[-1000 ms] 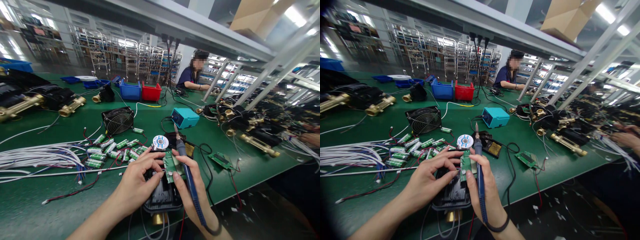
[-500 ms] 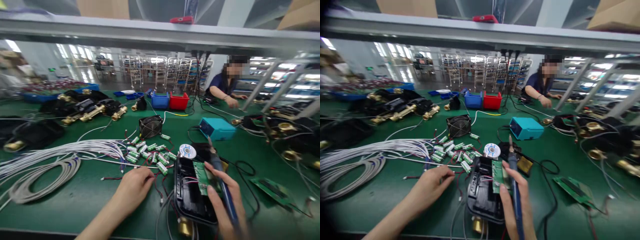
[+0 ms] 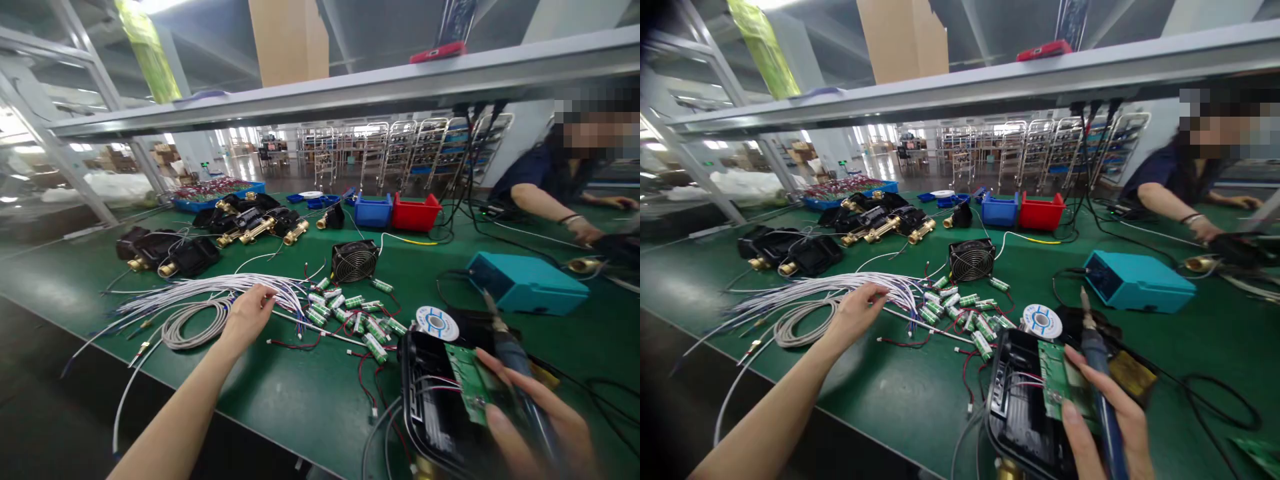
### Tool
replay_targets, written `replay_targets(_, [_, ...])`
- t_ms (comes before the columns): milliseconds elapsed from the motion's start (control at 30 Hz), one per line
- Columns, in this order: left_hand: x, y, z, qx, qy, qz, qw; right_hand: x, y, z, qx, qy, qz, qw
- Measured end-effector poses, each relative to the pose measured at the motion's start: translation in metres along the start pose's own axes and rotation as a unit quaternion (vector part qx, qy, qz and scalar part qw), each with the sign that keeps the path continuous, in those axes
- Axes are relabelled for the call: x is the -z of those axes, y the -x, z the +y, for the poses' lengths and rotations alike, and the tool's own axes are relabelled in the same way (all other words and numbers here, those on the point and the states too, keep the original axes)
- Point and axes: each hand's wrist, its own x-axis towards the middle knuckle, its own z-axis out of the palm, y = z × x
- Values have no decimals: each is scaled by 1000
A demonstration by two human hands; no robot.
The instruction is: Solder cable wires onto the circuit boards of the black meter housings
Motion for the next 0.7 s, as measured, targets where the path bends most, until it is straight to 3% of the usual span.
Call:
replay_targets(133, [-13, -36, 5, -45, -14, -50, 998, -6, 1, -30, -44, -3, 16, 999])
replay_targets(367, [-31, -55, 3, -130, -36, -142, 981, -5, 1, -31, -55, -15, 6, 998])
replay_targets(533, [-26, -55, -9, -164, -39, -136, 976, -8, 1, -36, -37, -9, 11, 999])
replay_targets(700, [-18, -50, -21, -173, -35, -85, 981, -7, 1, -33, -34, -21, 8, 999])
